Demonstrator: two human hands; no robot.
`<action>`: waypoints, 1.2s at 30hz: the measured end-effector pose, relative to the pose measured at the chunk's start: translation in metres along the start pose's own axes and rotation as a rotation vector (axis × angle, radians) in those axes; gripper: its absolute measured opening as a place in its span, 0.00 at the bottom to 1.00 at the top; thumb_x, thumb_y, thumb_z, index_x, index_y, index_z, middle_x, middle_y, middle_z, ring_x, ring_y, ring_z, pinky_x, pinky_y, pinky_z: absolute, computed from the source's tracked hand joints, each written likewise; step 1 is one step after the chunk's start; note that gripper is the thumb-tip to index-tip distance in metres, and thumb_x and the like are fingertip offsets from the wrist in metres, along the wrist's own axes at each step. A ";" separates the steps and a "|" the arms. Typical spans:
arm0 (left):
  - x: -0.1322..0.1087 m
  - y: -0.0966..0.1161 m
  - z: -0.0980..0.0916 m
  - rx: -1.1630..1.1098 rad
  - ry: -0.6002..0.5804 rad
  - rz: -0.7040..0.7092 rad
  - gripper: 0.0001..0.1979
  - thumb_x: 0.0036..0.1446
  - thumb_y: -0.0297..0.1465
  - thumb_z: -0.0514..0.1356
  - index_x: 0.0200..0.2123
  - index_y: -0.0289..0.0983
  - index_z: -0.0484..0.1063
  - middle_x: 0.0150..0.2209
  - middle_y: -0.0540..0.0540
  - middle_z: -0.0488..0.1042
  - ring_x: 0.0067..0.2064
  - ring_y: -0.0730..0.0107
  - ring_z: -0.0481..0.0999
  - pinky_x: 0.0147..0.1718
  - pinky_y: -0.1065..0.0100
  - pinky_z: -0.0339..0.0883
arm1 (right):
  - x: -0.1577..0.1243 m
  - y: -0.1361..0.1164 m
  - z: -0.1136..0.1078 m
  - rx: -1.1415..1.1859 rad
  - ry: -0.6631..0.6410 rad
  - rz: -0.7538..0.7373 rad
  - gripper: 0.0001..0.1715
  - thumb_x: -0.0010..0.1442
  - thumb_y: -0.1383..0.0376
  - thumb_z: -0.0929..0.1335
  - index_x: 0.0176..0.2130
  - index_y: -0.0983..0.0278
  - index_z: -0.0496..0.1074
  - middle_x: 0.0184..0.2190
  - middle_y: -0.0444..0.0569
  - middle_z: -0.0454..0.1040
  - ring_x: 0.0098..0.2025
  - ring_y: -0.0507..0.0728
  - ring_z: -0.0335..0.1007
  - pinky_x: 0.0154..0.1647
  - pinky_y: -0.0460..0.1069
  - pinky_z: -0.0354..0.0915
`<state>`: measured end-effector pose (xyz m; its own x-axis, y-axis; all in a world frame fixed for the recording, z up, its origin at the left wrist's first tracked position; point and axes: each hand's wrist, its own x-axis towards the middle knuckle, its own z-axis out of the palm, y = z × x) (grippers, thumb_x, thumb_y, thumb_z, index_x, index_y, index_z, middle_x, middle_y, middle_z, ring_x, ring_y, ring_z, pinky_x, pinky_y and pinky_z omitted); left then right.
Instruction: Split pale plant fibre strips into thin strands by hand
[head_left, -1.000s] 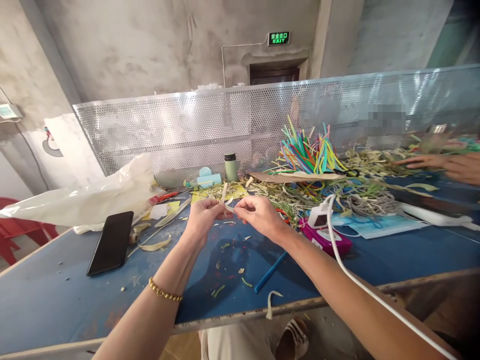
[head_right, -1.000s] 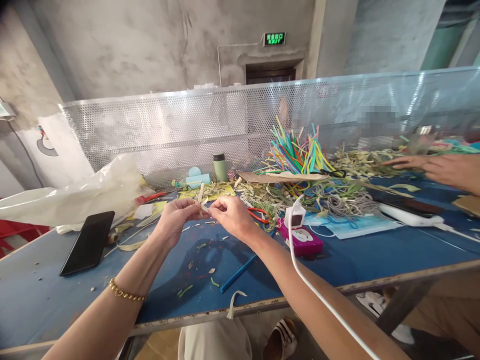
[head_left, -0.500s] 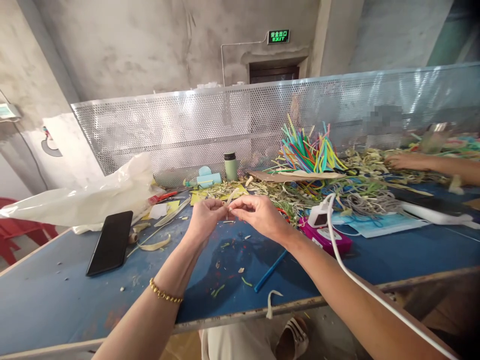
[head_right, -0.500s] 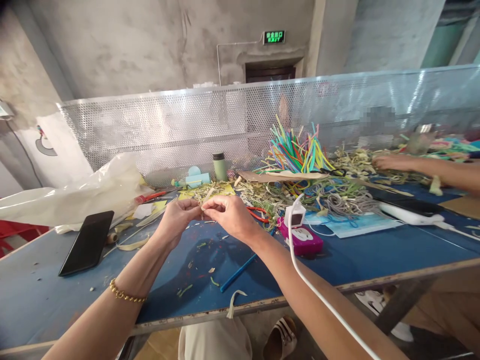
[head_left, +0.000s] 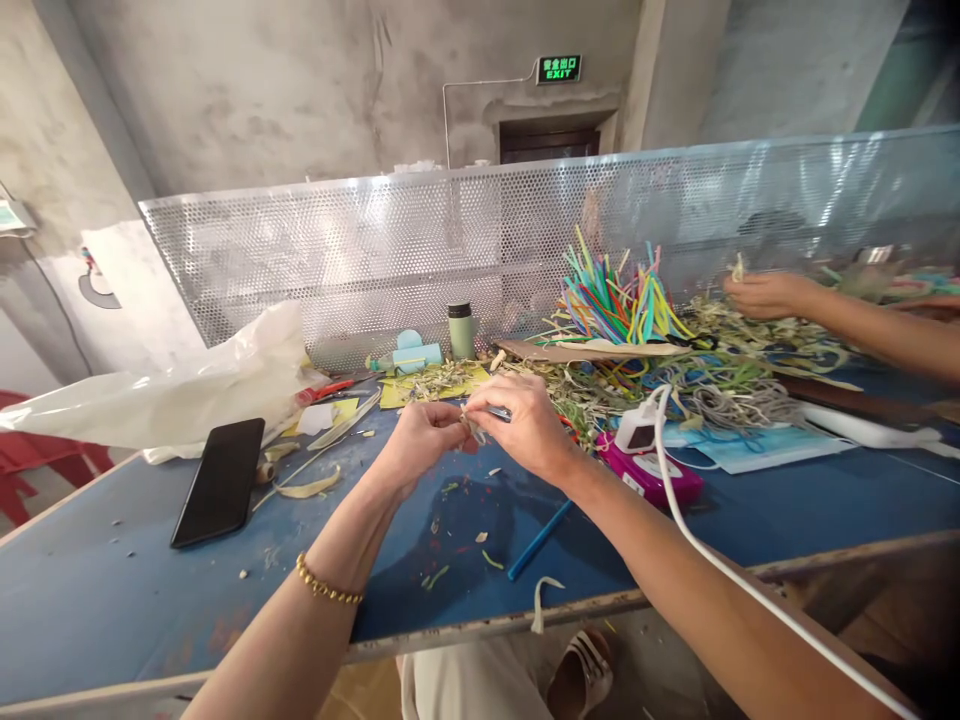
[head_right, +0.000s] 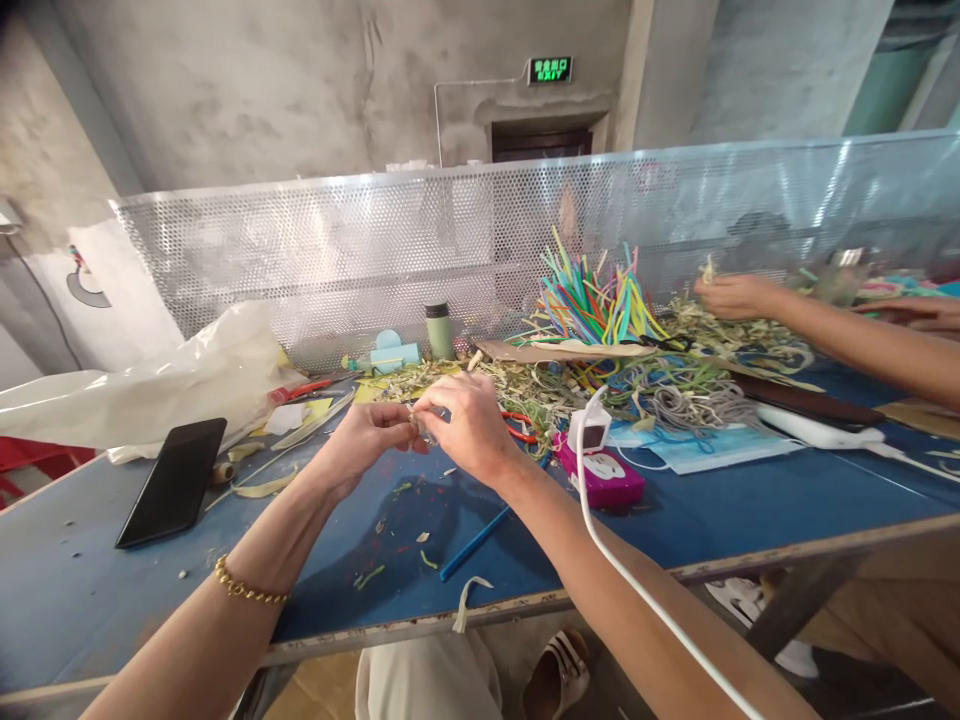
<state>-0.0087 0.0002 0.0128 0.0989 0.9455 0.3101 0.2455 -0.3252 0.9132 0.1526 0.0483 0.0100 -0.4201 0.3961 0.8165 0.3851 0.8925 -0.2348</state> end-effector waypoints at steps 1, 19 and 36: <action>0.000 0.001 0.000 -0.010 0.002 -0.007 0.05 0.45 0.27 0.60 0.22 0.35 0.76 0.23 0.47 0.77 0.28 0.71 0.73 0.32 0.70 0.63 | 0.000 0.000 0.000 0.062 -0.010 0.041 0.05 0.58 0.69 0.70 0.31 0.61 0.76 0.32 0.47 0.79 0.39 0.56 0.72 0.46 0.53 0.62; 0.002 -0.001 -0.002 -0.087 0.037 0.040 0.10 0.50 0.32 0.64 0.20 0.34 0.73 0.20 0.48 0.73 0.25 0.74 0.67 0.28 0.70 0.57 | 0.000 -0.004 0.009 0.474 0.039 0.383 0.07 0.55 0.64 0.69 0.32 0.66 0.74 0.28 0.49 0.78 0.30 0.53 0.73 0.32 0.48 0.68; 0.001 -0.001 -0.009 -0.278 -0.040 -0.074 0.10 0.46 0.33 0.68 0.22 0.32 0.75 0.24 0.46 0.75 0.23 0.74 0.71 0.26 0.69 0.60 | 0.002 -0.003 -0.011 0.530 -0.088 0.164 0.10 0.59 0.59 0.70 0.33 0.62 0.79 0.33 0.48 0.74 0.37 0.53 0.69 0.38 0.49 0.66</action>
<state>-0.0175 0.0020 0.0144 0.1294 0.9636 0.2340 -0.0195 -0.2334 0.9722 0.1599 0.0442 0.0182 -0.4654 0.5347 0.7053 -0.0048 0.7954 -0.6061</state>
